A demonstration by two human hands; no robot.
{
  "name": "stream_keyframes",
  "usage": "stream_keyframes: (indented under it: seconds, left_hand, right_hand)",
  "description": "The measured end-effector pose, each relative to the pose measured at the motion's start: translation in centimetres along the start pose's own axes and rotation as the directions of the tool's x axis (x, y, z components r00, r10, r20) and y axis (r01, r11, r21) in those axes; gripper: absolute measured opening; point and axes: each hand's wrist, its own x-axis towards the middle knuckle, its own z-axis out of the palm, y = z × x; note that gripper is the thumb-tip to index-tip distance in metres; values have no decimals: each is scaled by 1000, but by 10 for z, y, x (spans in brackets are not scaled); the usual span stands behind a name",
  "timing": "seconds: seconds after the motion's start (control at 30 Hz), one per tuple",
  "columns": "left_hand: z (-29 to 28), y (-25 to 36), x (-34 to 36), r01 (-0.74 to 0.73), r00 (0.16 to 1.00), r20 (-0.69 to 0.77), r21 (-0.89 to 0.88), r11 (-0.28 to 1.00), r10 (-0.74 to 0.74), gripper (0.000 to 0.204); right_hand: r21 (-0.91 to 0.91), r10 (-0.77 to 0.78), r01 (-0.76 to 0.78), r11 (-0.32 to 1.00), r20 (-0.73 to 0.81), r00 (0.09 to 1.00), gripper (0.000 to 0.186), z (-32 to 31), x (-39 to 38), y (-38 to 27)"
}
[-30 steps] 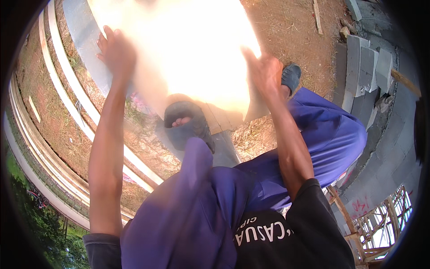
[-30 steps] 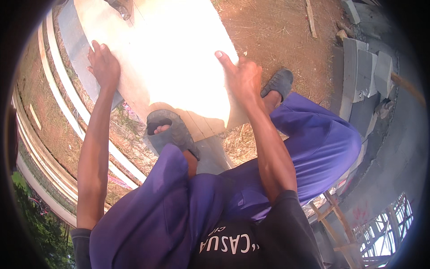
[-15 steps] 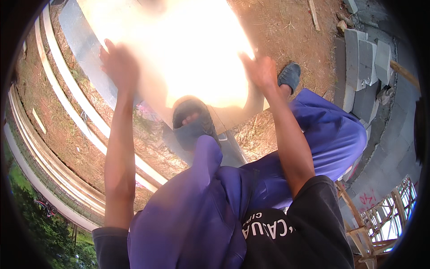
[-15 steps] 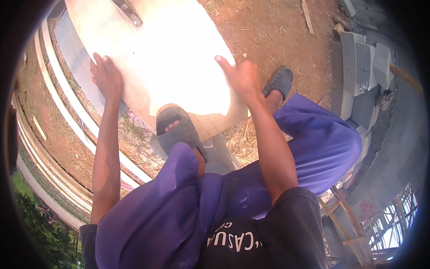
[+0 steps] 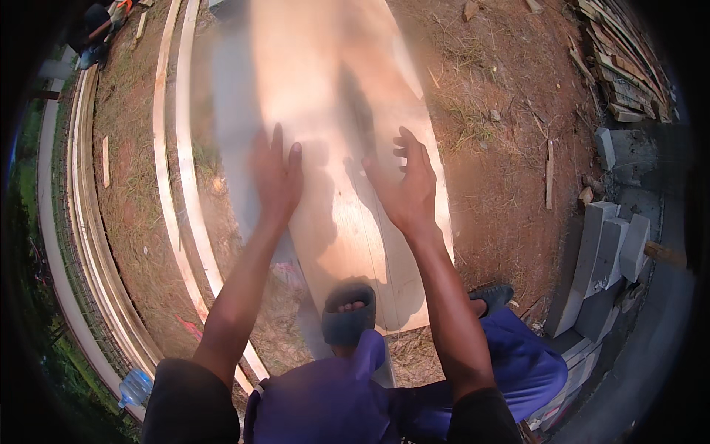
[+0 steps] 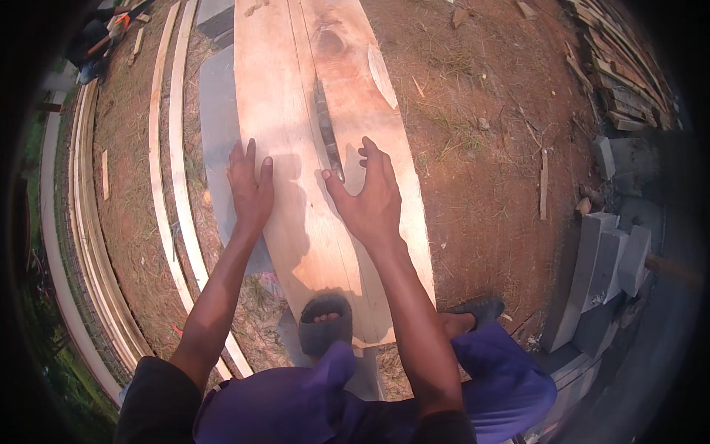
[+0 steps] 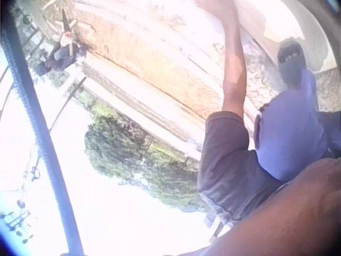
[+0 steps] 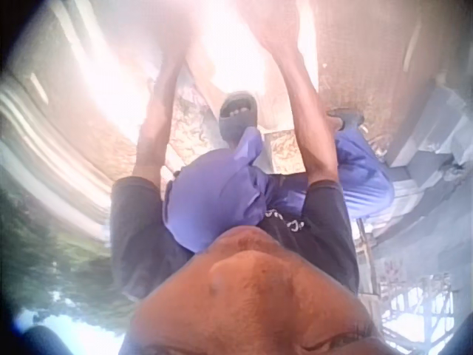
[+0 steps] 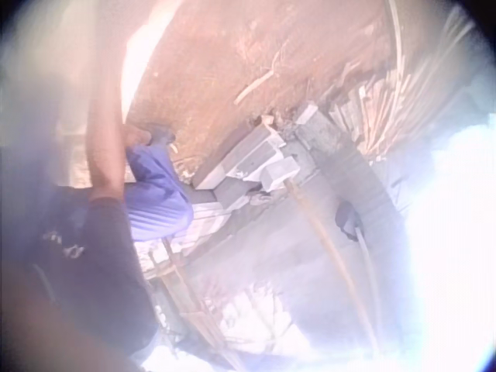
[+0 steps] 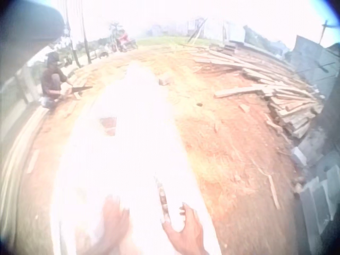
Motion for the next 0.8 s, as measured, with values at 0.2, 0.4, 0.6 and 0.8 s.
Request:
stream_keyframes:
  seconds: [0.2, 0.4, 0.6, 0.8]
  left_hand:
    - [26, 8, 74, 30, 999, 18, 215, 976, -35, 62]
    - [39, 14, 85, 20, 999, 19, 299, 954, -27, 67]
    - [38, -1, 84, -22, 999, -14, 357, 934, 29, 71]
    - [33, -7, 92, -138, 989, -12, 319, 938, 150, 70]
  right_hand:
    - [145, 108, -110, 983, 19, 994, 66, 44, 65, -27]
    - [233, 168, -165, 958, 8, 986, 51, 34, 72, -36]
    - [309, 321, -308, 900, 7, 947, 47, -27, -72, -54]
    - [236, 247, -234, 943, -25, 969, 50, -93, -183, -72]
